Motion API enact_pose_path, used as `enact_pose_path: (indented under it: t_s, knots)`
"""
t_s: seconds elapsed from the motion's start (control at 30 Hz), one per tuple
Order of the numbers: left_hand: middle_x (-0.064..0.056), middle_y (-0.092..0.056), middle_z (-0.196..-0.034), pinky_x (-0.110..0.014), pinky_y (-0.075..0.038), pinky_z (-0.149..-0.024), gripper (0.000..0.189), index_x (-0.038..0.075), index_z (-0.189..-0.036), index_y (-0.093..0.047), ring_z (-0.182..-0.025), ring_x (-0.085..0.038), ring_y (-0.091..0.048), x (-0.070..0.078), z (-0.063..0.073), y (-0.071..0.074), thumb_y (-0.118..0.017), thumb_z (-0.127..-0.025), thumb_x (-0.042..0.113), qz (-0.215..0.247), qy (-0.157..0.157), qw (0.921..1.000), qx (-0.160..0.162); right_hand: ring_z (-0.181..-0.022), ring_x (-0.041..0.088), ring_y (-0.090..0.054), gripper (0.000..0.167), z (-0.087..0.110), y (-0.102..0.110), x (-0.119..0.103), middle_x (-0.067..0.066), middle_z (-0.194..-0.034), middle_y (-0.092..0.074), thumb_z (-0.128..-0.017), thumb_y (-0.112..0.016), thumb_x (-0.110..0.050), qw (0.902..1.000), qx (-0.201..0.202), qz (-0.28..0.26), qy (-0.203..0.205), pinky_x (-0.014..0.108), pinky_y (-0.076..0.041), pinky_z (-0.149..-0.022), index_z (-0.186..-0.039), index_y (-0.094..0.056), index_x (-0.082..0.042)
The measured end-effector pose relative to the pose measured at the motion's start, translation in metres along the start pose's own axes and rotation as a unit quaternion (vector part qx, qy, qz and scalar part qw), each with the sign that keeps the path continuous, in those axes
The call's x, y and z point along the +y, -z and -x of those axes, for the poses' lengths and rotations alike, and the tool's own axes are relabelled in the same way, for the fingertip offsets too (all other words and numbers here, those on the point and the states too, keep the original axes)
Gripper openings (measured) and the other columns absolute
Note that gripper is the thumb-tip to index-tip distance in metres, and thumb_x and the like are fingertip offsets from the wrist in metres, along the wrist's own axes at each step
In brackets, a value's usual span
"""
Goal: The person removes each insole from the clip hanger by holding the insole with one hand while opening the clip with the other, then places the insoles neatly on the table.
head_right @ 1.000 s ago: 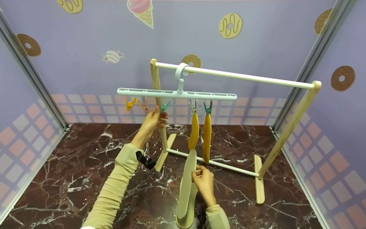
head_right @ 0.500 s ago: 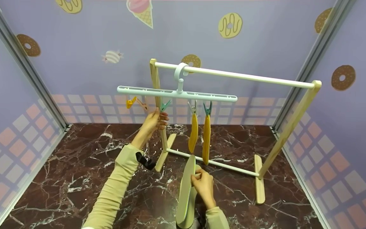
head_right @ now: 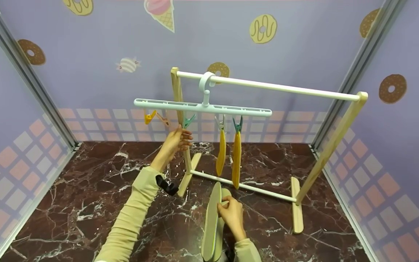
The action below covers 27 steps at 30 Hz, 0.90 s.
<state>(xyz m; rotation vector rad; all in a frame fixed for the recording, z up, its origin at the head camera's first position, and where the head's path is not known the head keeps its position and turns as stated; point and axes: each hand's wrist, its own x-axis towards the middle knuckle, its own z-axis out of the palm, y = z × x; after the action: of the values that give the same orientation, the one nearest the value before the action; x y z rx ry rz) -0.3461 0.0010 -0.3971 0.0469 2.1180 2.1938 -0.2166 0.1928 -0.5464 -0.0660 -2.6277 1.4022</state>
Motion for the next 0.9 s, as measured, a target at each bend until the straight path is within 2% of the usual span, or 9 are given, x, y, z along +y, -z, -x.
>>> enact_pose_path:
  t_s: [0.13,0.33,0.47,0.73,0.9]
  knots:
    - [-0.006,-0.059,-0.083,-0.018,-0.041,-0.049,0.042,-0.003,-0.109,-0.05,-0.053,-0.004,-0.054,-0.001,0.0,0.0,-0.023,-0.099,0.027,0.005,0.002,1.0,-0.003,-0.046,0.014,-0.061,0.015,0.001,-0.001,0.001,0.013,-0.062,-0.066,-0.075,-0.062,-0.004,1.0,-0.001,0.007,0.001,0.022,-0.047,-0.046,-0.088,-0.062,0.004]
    - [-0.013,-0.061,-0.088,-0.017,-0.04,-0.045,0.043,-0.002,-0.104,-0.052,-0.052,-0.004,-0.055,-0.001,0.0,0.0,-0.022,-0.099,0.029,0.013,0.002,0.9999,-0.005,-0.048,0.019,-0.063,0.016,-0.001,-0.003,0.004,0.015,-0.063,-0.066,-0.076,-0.06,-0.002,0.9997,-0.009,-0.021,-0.009,0.024,-0.049,-0.045,-0.09,-0.061,0.006]
    - [-0.013,-0.062,-0.088,-0.017,-0.041,-0.046,0.039,0.001,-0.101,-0.053,-0.052,-0.004,-0.055,0.0,0.0,0.0,-0.024,-0.099,0.027,0.018,0.012,0.9998,-0.004,-0.048,0.022,-0.064,0.016,-0.001,-0.005,0.006,0.017,-0.063,-0.066,-0.076,-0.058,0.0,0.9995,-0.011,-0.029,-0.01,0.024,-0.05,-0.045,-0.091,-0.061,0.006]
    - [-0.005,-0.06,-0.08,-0.018,-0.043,-0.047,0.042,0.001,-0.102,-0.053,-0.052,-0.004,-0.055,0.0,0.0,0.0,-0.023,-0.099,0.029,0.019,0.016,0.9997,-0.004,-0.052,0.027,-0.064,0.015,-0.001,-0.006,0.009,0.017,-0.064,-0.066,-0.078,-0.058,0.0,0.999,-0.011,-0.039,-0.018,0.031,-0.052,-0.047,-0.091,-0.061,0.007]
    - [-0.002,-0.058,-0.078,-0.018,-0.043,-0.048,0.048,-0.001,-0.107,-0.052,-0.053,-0.004,-0.056,0.0,0.001,0.0,-0.019,-0.098,0.033,0.013,0.017,0.9997,-0.009,-0.052,0.025,-0.064,0.016,-0.001,-0.006,0.012,0.016,-0.064,-0.066,-0.078,-0.058,-0.002,0.9996,-0.011,-0.02,-0.015,0.024,-0.048,-0.044,-0.091,-0.061,0.006]
